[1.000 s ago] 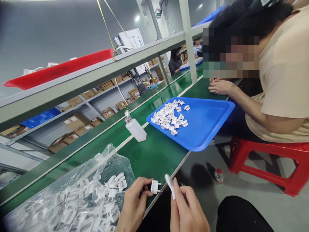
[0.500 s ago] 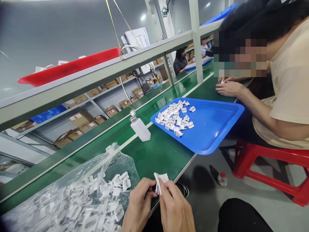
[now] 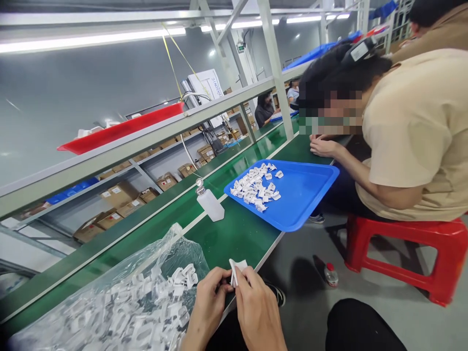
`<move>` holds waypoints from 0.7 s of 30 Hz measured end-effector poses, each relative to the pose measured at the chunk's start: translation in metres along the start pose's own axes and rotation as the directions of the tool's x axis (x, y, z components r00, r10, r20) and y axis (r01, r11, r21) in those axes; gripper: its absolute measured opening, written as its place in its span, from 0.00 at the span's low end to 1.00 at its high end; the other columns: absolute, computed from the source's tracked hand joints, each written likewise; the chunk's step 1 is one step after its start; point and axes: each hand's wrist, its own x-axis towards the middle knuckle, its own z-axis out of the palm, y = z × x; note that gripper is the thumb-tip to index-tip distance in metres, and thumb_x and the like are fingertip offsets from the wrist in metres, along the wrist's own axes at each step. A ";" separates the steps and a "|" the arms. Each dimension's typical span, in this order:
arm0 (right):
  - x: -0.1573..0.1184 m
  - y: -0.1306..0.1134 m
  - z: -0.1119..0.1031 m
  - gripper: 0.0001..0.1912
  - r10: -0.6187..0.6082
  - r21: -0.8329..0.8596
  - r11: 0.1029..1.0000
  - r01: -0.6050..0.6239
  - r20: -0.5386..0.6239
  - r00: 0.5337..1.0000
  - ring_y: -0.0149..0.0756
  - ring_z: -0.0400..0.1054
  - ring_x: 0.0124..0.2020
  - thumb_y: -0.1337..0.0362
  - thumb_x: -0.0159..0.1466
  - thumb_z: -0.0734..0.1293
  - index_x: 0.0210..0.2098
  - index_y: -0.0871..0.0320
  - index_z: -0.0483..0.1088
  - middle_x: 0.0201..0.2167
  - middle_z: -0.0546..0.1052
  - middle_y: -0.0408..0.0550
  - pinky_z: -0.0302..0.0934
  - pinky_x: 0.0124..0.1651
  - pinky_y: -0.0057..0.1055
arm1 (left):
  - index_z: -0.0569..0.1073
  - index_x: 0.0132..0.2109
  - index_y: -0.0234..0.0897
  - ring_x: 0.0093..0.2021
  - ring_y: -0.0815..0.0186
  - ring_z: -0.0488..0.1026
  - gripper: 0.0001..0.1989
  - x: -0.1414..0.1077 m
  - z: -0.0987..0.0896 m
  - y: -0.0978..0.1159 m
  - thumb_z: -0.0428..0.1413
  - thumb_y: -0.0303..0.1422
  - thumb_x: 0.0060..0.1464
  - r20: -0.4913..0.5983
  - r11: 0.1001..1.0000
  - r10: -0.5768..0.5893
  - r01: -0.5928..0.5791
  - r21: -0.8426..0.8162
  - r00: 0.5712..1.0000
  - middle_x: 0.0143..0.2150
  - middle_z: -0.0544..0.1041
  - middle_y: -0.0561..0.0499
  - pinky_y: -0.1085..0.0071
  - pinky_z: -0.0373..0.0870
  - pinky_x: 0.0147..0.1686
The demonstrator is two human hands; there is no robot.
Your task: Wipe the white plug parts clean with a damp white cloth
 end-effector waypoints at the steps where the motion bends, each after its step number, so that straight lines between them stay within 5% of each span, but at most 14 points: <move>1: 0.001 -0.001 -0.001 0.23 0.017 0.011 1.000 -0.017 0.014 1.000 0.38 0.78 0.39 0.71 0.71 0.55 0.63 0.56 0.67 0.42 0.78 0.49 0.74 0.36 0.32 | 0.77 0.38 0.37 0.32 0.66 0.74 0.17 0.000 0.000 0.000 0.46 0.18 0.52 -0.009 1.000 0.001 -0.001 0.004 1.000 0.33 0.76 0.50 0.74 0.71 0.32; 7: -0.021 -0.009 -0.011 0.22 -0.072 0.027 0.997 0.071 0.021 0.997 0.39 0.78 0.39 0.70 0.70 0.56 0.59 0.57 0.71 0.40 0.78 0.50 0.73 0.40 0.32 | 0.78 0.39 0.37 0.34 0.65 0.75 0.17 0.000 -0.001 0.001 0.48 0.18 0.50 -0.025 1.000 -0.019 0.020 0.017 0.999 0.34 0.79 0.50 0.71 0.70 0.35; 10: -0.032 -0.004 -0.024 0.19 0.133 0.142 0.980 -0.137 0.043 0.990 0.34 0.76 0.34 0.62 0.73 0.54 0.47 0.50 0.77 0.36 0.76 0.45 0.69 0.35 0.28 | 0.78 0.43 0.37 0.34 0.65 0.74 0.21 0.000 -0.001 -0.001 0.50 0.17 0.46 -0.032 1.000 -0.012 0.013 0.026 0.999 0.36 0.79 0.50 0.70 0.71 0.36; 14: -0.039 0.016 -0.037 0.24 0.443 0.190 0.883 -0.429 -0.033 0.896 0.46 0.75 0.42 0.50 0.71 0.54 0.43 0.52 0.80 0.40 0.78 0.52 0.69 0.45 0.41 | 0.79 0.49 0.38 0.37 0.64 0.76 0.23 0.000 -0.004 0.001 0.50 0.18 0.49 -0.023 0.999 0.033 -0.033 0.004 0.999 0.41 0.81 0.48 0.69 0.74 0.39; 18: -0.038 0.023 -0.040 0.25 0.539 0.418 0.763 -0.493 0.010 0.842 0.50 0.73 0.52 0.46 0.67 0.59 0.47 0.54 0.81 0.49 0.80 0.55 0.67 0.54 0.42 | 0.80 0.51 0.40 0.42 0.61 0.79 0.14 -0.009 -0.010 0.027 0.59 0.28 0.58 -0.046 0.990 -0.012 0.006 -0.140 0.999 0.45 0.83 0.46 0.66 0.77 0.45; 21: -0.037 0.004 -0.039 0.26 0.547 0.710 0.563 -0.423 0.064 0.834 0.46 0.76 0.44 0.43 0.64 0.65 0.46 0.56 0.81 0.43 0.83 0.52 0.70 0.47 0.33 | 0.79 0.53 0.39 0.46 0.57 0.81 0.16 -0.025 -0.007 0.050 0.62 0.38 0.59 -0.013 0.913 -0.116 0.102 -0.394 0.993 0.48 0.84 0.44 0.66 0.79 0.47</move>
